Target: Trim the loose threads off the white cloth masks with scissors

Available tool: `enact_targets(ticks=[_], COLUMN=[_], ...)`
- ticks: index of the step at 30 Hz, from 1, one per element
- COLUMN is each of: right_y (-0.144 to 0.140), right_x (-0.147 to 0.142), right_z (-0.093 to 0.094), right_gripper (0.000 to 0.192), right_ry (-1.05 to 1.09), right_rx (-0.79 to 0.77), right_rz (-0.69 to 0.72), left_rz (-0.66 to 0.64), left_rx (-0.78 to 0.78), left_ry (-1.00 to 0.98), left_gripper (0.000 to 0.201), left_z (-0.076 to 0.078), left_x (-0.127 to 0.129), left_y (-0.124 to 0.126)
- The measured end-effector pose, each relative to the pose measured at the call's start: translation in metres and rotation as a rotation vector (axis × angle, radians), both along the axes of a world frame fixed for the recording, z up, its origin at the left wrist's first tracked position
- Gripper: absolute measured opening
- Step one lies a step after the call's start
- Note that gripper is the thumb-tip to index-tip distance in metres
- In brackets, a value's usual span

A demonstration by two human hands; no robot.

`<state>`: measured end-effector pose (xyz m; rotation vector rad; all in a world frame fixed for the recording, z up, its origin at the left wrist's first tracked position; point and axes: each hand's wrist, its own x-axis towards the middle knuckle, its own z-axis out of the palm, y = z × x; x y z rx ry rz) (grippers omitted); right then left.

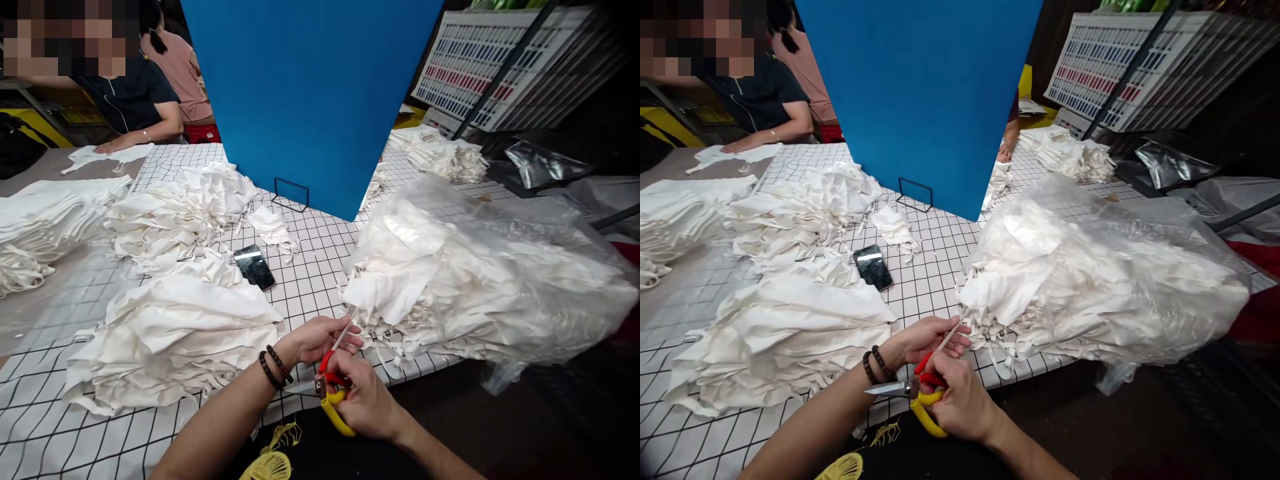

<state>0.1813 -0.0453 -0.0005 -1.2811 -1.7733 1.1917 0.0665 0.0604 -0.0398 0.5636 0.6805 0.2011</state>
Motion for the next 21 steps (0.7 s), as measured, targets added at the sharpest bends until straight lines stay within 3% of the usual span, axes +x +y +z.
enact_targets(ticks=[5, 8, 10, 13, 17, 19, 21], right_y=[0.0, -0.002, 0.0, 0.014, 0.045, 0.058, 0.064], right_x=[-0.003, 0.0, 0.006, 0.021, 0.039, 0.039, 0.032], right_z=[0.004, 0.002, -0.001, -0.008, -0.023, -0.028, -0.029], right_gripper=[0.019, 0.021, 0.023, 0.025, 0.034, 0.043, 0.047], right_ry=[0.107, 0.184, 0.181, 0.081, 0.058, 0.112, 0.191], right_rx=[-0.151, -0.266, -0.336, -0.294, -0.03, 0.053, 0.127], right_rz=[0.148, 0.192, 0.149, -0.129, -0.639, -0.718, -0.728], left_rz=[0.044, 0.119, 0.188, 0.316, 0.399, 0.416, 0.468], left_rx=[0.041, 0.16, 0.273, 0.455, 0.888, 1.06, 1.106], left_ry=[-0.005, 0.087, 0.167, 0.272, 0.51, 0.605, 0.62], left_gripper=[0.025, 0.026, 0.028, 0.026, 0.028, 0.028, 0.027], left_z=[0.006, 0.002, 0.0, 0.008, 0.046, 0.067, 0.08], left_x=[0.015, 0.015, 0.008, -0.011, -0.05, -0.07, -0.086], left_y=[0.012, 0.012, 0.008, 0.0, -0.023, -0.041, -0.059])
